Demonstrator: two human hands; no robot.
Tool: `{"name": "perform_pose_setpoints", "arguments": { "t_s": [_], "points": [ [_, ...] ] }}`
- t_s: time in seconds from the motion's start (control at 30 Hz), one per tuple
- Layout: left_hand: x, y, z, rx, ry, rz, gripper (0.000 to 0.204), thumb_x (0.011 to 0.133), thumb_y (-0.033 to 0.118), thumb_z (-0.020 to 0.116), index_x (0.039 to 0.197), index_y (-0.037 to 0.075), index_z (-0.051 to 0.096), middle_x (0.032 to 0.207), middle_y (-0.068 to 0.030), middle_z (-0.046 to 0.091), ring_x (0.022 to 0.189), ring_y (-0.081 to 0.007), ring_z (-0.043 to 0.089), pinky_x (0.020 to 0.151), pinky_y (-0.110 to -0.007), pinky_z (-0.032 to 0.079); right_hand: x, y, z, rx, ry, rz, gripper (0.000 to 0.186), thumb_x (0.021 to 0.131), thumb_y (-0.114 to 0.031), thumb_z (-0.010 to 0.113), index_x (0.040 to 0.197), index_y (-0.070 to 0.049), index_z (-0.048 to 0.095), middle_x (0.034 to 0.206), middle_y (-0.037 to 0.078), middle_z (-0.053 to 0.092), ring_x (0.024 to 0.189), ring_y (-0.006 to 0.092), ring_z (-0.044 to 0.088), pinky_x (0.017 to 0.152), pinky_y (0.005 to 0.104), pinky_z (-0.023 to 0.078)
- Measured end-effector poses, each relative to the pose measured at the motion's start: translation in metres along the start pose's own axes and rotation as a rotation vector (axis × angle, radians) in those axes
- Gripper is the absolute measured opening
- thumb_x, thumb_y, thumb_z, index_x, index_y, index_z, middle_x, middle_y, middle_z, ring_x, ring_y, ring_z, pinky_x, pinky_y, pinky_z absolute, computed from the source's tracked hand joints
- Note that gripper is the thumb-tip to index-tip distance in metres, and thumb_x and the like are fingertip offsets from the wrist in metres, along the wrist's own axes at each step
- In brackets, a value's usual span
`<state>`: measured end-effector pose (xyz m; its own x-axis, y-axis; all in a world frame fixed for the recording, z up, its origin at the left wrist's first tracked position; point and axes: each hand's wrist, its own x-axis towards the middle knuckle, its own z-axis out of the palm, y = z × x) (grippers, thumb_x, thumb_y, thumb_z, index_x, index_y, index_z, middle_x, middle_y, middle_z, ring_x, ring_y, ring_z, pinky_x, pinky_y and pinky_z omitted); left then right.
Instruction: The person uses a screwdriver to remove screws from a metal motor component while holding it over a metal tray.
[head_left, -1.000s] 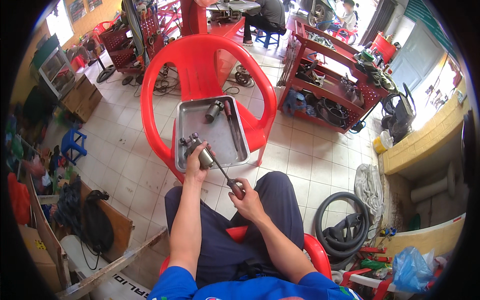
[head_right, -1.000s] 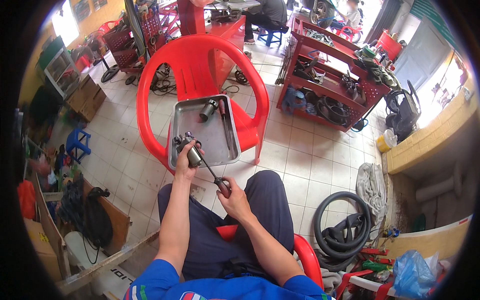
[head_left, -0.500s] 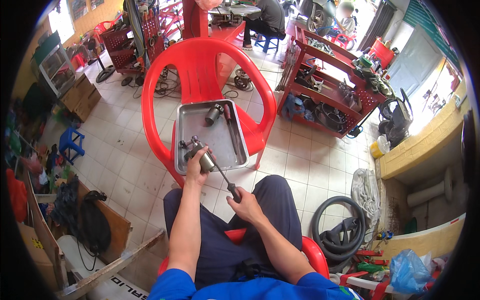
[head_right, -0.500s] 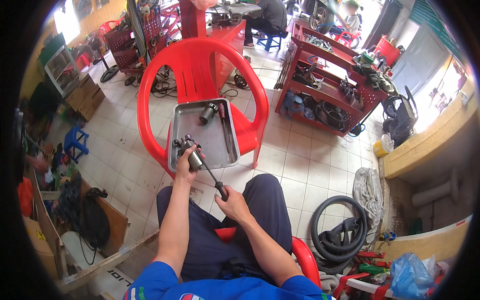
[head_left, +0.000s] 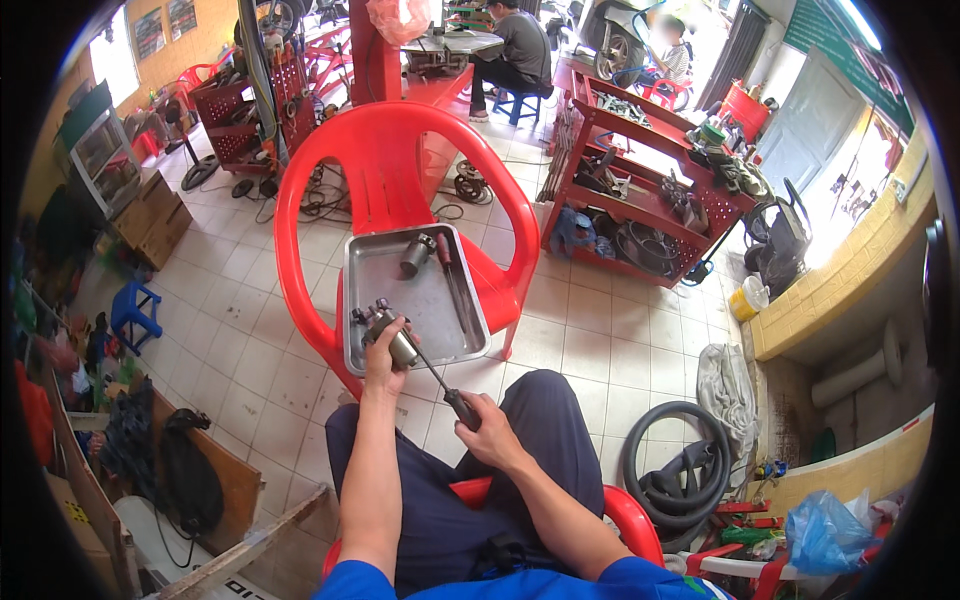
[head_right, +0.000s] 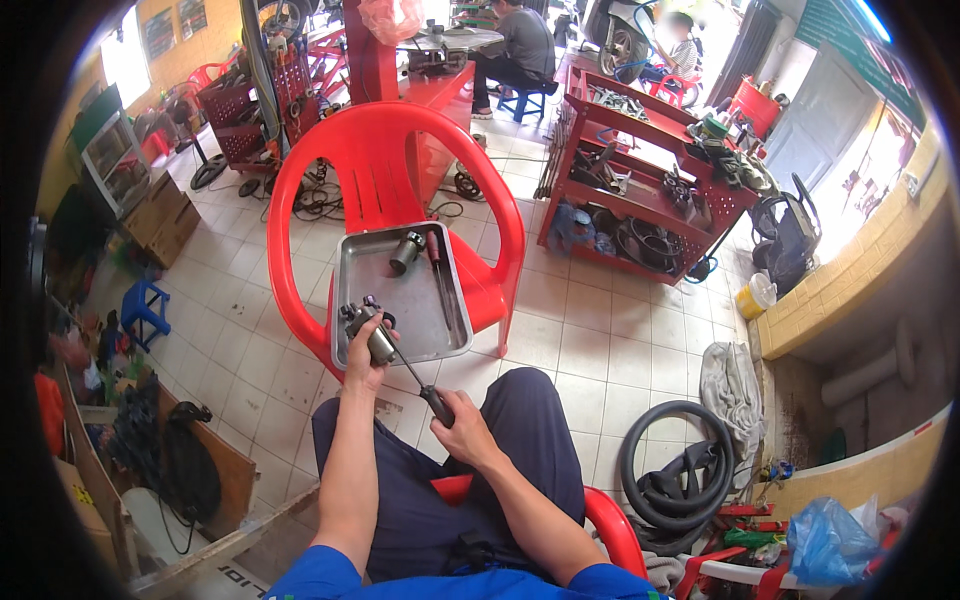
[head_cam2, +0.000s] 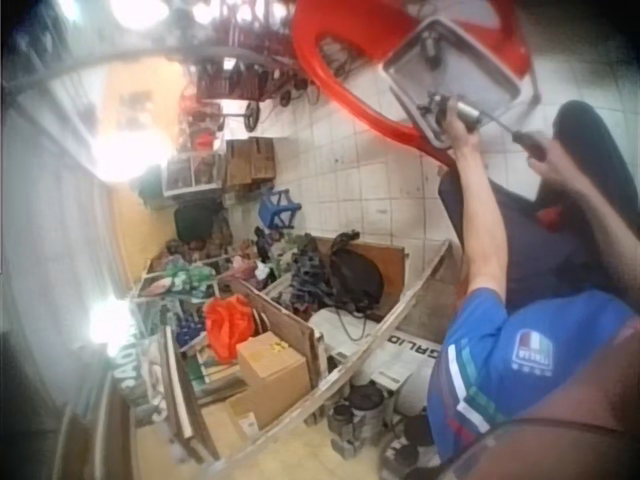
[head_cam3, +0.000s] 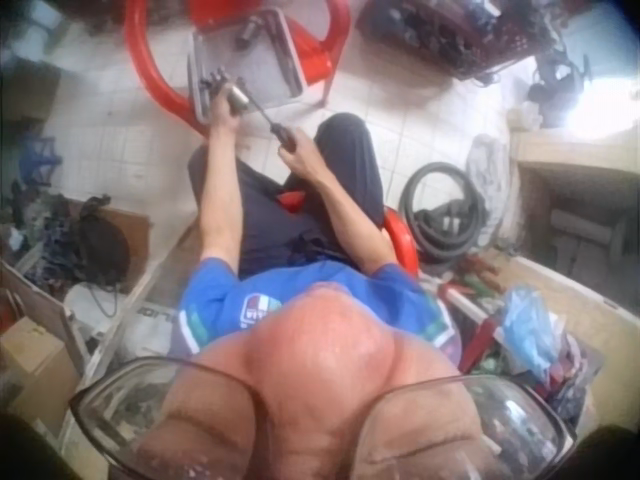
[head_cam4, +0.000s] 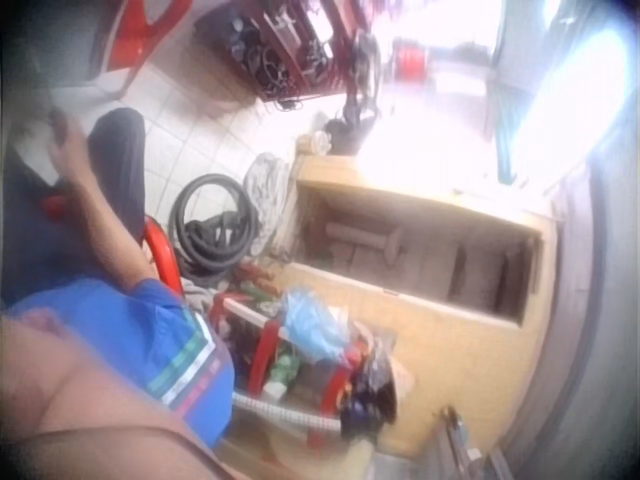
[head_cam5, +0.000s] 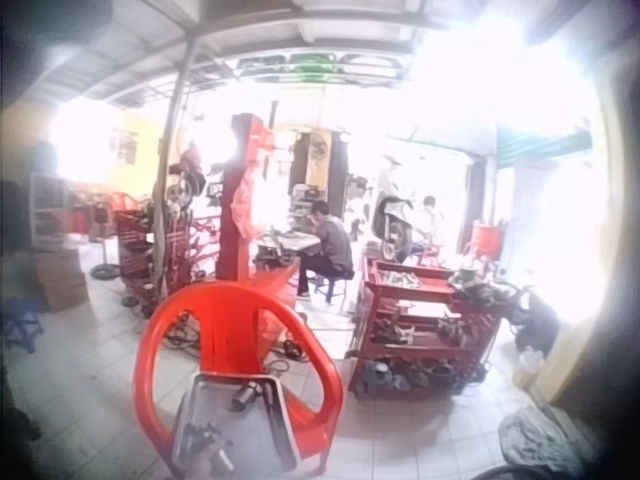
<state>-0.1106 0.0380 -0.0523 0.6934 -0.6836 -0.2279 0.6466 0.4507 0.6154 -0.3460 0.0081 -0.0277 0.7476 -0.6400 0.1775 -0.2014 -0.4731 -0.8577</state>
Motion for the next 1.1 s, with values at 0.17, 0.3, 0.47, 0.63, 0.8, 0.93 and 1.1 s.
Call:
{"name": "perform_pose_setpoints", "arguments": {
  "t_s": [0.17,0.3,0.47,0.63,0.8,0.93,1.1],
  "points": [
    [0.004,0.004,-0.01,-0.101,0.036,-0.024,0.027,0.086,0.007,0.073,0.11,0.011,0.062,0.098,-0.0028,0.065,0.085,-0.0158,0.066,0.068,-0.034,0.06,0.006,-0.009,-0.005,0.111,-0.164,0.302,0.052,0.084,-0.017,0.066,0.134,-0.006,0.055,0.094,0.018,0.064,0.076,0.035,0.065,0.078,0.0412,0.052],
    [0.004,0.0,-0.01,-0.027,0.039,-0.024,0.026,0.085,0.01,0.075,0.109,0.01,0.063,0.096,-0.0038,0.066,0.082,-0.0166,0.066,0.068,-0.033,0.06,0.001,0.005,0.001,0.03,-0.091,0.111,0.053,0.084,-0.019,0.069,0.134,-0.009,0.055,0.092,0.019,0.064,0.077,0.036,0.065,0.079,0.0422,0.052],
    [0.002,0.006,-0.003,-0.111,0.055,-0.007,0.021,0.087,0.014,0.076,0.104,0.007,0.067,0.087,-0.0061,0.068,0.07,-0.0194,0.067,0.068,-0.032,0.059,0.006,0.008,-0.003,0.036,-0.02,0.068,0.053,0.083,-0.02,0.071,0.131,-0.006,0.056,0.079,0.017,0.064,0.077,0.036,0.065,0.078,0.0424,0.052],
    [-0.009,0.003,0.011,0.053,0.013,0.046,0.023,0.088,0.012,0.074,0.108,0.007,0.064,0.092,-0.0047,0.065,0.083,-0.016,0.065,0.072,-0.031,0.059,0.004,-0.009,-0.01,-0.009,-0.268,0.333,0.049,0.086,-0.021,0.07,0.13,-0.005,0.056,0.081,0.017,0.065,0.077,0.0358,0.066,0.074,0.0437,0.052],
    [0.001,0.004,0.0,-0.08,0.061,-0.024,0.024,0.088,0.012,0.075,0.108,0.007,0.065,0.091,-0.0057,0.066,0.081,-0.0169,0.065,0.072,-0.03,0.058,0.006,0.006,-0.004,0.055,-0.018,0.075,0.05,0.085,-0.024,0.068,0.129,-0.004,0.056,0.086,0.019,0.066,0.079,0.0365,0.066,0.075,0.043,0.052],
    [0.002,0.003,-0.003,-0.049,0.09,0.003,0.021,0.088,0.01,0.074,0.107,0.005,0.067,0.089,-0.0064,0.067,0.078,-0.0177,0.066,0.072,-0.03,0.058,0.009,-0.013,-0.011,0.072,-0.217,0.352,0.052,0.084,-0.02,0.069,0.132,-0.006,0.055,0.1,0.021,0.064,0.091,0.0356,0.065,0.082,0.0399,0.052],
    [0.002,0.007,-0.002,-0.079,0.072,-0.01,0.022,0.087,0.008,0.075,0.107,0.006,0.065,0.09,-0.0061,0.066,0.08,-0.0178,0.066,0.07,-0.033,0.059,0.003,-0.001,-0.009,0.086,-0.132,0.177,0.051,0.085,-0.018,0.07,0.133,-0.01,0.058,0.115,0.021,0.06,0.102,0.0334,0.062,0.087,0.0387,0.05]
  ]
}}
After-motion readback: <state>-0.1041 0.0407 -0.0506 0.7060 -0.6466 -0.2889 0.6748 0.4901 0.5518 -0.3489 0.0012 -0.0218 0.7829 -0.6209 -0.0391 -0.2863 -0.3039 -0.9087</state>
